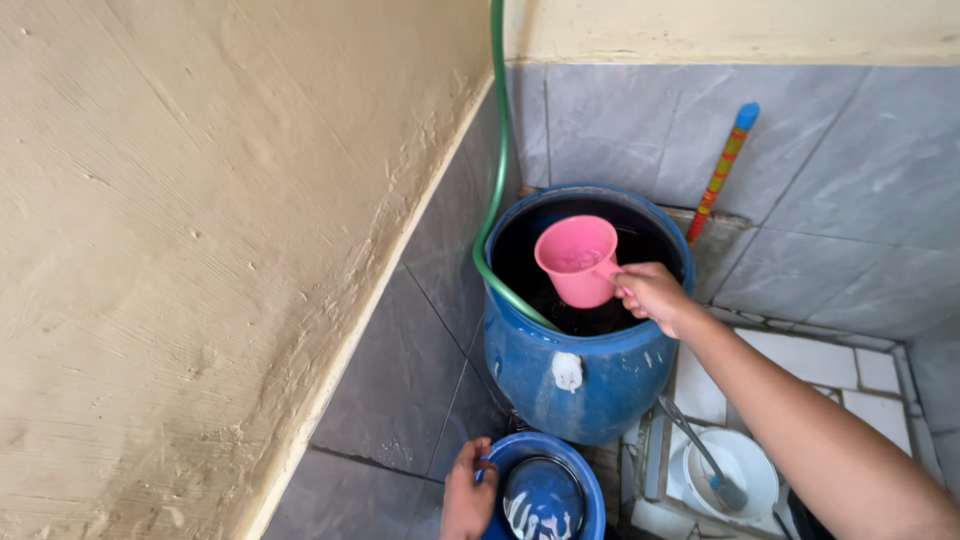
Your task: The person scoops water from a large blue barrel using a pink cup and pours it onto the lower section of a tiled wall. They then use a yellow scrub brush to scrub the wet tiles and the grout lines along the wall's base.
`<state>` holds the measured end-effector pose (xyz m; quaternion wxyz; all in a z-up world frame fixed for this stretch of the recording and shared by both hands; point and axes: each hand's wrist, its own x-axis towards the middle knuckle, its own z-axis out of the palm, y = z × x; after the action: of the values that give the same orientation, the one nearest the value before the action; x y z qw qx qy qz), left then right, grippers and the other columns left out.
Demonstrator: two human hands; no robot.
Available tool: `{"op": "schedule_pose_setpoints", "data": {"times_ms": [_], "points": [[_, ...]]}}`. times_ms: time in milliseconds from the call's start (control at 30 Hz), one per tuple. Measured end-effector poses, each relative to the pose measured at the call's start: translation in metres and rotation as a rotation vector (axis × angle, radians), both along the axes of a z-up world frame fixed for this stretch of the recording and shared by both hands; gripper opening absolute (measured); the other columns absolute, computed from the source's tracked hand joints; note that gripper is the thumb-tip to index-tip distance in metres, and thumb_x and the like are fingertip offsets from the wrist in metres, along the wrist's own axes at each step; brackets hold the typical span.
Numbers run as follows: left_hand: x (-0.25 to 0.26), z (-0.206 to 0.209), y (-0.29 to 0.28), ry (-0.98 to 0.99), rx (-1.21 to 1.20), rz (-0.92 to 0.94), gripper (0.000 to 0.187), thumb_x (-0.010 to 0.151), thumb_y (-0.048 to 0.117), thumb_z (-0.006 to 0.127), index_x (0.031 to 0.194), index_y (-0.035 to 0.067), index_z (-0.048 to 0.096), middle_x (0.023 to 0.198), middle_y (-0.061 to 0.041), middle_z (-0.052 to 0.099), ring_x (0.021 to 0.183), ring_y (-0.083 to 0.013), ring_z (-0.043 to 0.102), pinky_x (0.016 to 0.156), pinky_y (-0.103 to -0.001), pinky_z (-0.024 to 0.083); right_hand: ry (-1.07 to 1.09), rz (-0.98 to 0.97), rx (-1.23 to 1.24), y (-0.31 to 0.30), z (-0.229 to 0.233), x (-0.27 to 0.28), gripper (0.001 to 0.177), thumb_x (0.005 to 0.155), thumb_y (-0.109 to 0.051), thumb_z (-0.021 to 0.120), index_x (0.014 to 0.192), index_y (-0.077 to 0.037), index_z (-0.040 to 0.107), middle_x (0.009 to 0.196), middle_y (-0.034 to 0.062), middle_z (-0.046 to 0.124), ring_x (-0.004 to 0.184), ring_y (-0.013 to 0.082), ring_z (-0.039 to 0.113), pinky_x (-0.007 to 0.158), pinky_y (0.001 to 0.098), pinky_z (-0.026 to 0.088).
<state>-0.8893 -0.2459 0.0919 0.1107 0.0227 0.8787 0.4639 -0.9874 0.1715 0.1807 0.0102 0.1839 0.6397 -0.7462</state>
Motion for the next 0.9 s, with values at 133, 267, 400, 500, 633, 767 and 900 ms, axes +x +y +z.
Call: {"op": "schedule_pose_setpoints", "data": {"times_ms": [133, 267, 400, 500, 633, 767, 900], "points": [[0.014, 0.018, -0.004, -0.049, 0.026, -0.076, 0.04, 0.087, 0.002, 0.061, 0.126, 0.011, 0.064, 0.12, -0.007, 0.074, 0.104, -0.0187, 0.073, 0.091, -0.032, 0.056, 0.138, -0.159, -0.13, -0.017, 0.054, 0.064, 0.01, 0.098, -0.016, 0.061, 0.094, -0.007, 0.062, 0.072, -0.0016, 0.052, 0.05, 0.0026, 0.038, 0.04, 0.0209, 0.025], [0.035, 0.008, -0.014, -0.055, 0.089, -0.172, 0.042, 0.086, 0.0, 0.06, 0.127, 0.01, 0.063, 0.12, -0.008, 0.074, 0.102, -0.0187, 0.073, 0.09, -0.032, 0.057, 0.231, -0.261, -0.202, -0.034, 0.088, 0.139, 0.01, 0.098, -0.017, 0.061, 0.1, -0.007, 0.061, 0.073, -0.0019, 0.053, 0.05, 0.0015, 0.037, 0.04, 0.0195, 0.026], [0.055, -0.005, -0.017, -0.073, 0.057, -0.248, 0.041, 0.087, 0.001, 0.061, 0.127, 0.01, 0.064, 0.118, -0.008, 0.075, 0.1, -0.0173, 0.072, 0.091, -0.032, 0.057, 0.23, -0.381, -0.21, -0.044, 0.1, 0.211, 0.014, 0.096, -0.017, 0.059, 0.104, -0.007, 0.066, 0.072, -0.0029, 0.052, 0.048, 0.0008, 0.035, 0.039, 0.0191, 0.025], [0.062, -0.012, -0.014, -0.03, 0.046, -0.332, 0.039, 0.088, 0.004, 0.064, 0.127, 0.01, 0.063, 0.119, -0.006, 0.073, 0.101, -0.0148, 0.072, 0.091, -0.031, 0.056, 0.223, -0.447, -0.192, -0.042, 0.091, 0.265, 0.011, 0.099, -0.016, 0.061, 0.097, -0.005, 0.058, 0.074, -0.0019, 0.054, 0.051, 0.0007, 0.037, 0.041, 0.0195, 0.026], [0.071, -0.027, 0.003, -0.001, 0.164, -0.434, 0.04, 0.087, 0.001, 0.064, 0.127, 0.009, 0.063, 0.117, -0.008, 0.074, 0.099, -0.0178, 0.072, 0.09, -0.032, 0.057, 0.145, -0.586, -0.151, -0.035, 0.076, 0.338, 0.011, 0.098, -0.016, 0.059, 0.096, -0.005, 0.059, 0.074, -0.002, 0.054, 0.051, 0.0019, 0.038, 0.041, 0.0209, 0.026], [0.084, -0.042, 0.025, -0.001, 0.147, -0.526, 0.042, 0.087, 0.001, 0.063, 0.127, 0.009, 0.063, 0.115, -0.008, 0.076, 0.098, -0.0173, 0.074, 0.088, -0.033, 0.058, 0.012, -0.764, -0.12, -0.035, 0.063, 0.418, 0.017, 0.099, -0.019, 0.055, 0.097, -0.004, 0.062, 0.073, -0.0021, 0.053, 0.051, 0.0035, 0.037, 0.042, 0.0227, 0.026], [0.105, -0.065, 0.051, -0.025, 0.153, -0.61, 0.043, 0.086, 0.001, 0.063, 0.129, 0.009, 0.063, 0.115, -0.009, 0.076, 0.096, -0.0172, 0.076, 0.085, -0.033, 0.059, -0.053, -0.903, -0.191, -0.021, 0.038, 0.498, 0.024, 0.102, -0.021, 0.048, 0.1, -0.002, 0.062, 0.071, -0.0009, 0.05, 0.05, 0.0057, 0.035, 0.042, 0.0243, 0.027]]}}
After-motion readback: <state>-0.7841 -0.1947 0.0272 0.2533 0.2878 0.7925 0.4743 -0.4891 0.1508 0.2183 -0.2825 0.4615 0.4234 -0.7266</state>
